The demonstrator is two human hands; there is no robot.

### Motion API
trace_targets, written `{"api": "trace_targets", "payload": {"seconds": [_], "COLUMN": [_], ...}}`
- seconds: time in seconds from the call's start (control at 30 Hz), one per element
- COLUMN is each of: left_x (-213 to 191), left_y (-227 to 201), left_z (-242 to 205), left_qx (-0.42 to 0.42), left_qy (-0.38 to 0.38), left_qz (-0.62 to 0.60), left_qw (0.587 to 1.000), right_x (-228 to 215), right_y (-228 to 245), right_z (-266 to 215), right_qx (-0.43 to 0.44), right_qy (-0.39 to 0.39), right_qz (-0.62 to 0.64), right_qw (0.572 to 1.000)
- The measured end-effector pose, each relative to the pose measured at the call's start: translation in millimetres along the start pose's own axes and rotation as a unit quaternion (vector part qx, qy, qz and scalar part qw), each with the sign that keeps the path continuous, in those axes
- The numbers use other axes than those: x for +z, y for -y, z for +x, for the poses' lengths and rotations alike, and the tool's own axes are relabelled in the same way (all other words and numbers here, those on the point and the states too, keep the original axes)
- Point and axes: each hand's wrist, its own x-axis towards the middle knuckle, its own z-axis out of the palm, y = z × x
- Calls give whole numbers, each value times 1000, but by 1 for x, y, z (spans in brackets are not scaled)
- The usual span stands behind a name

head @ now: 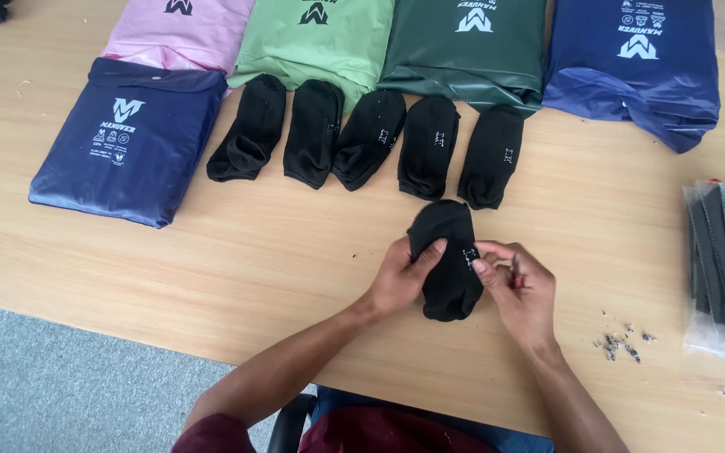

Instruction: Trimming plastic fasteners from socks using nippers and collecting the debris on a work table.

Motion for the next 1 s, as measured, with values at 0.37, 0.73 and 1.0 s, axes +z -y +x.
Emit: {"api": "trace_targets", "payload": {"seconds": [0.37,0.73,1.0], "left_x": [29,21,20], "left_y": [-53,-48,-39], "left_z": [-27,-30,-16], "left_qx": [153,216,71], "left_qy": [111,167,45], "left_qz": [193,203,-141], "left_qw": [963,940,986], "right_x": [17,10,9], "right_y": [22,17,17], "right_z": [-6,-1,15], "right_qx": [-175,-8,138], "right_qy": [-16,-41,-39], "right_qz": [-111,41,253], "right_qw": [978,998,957]}}
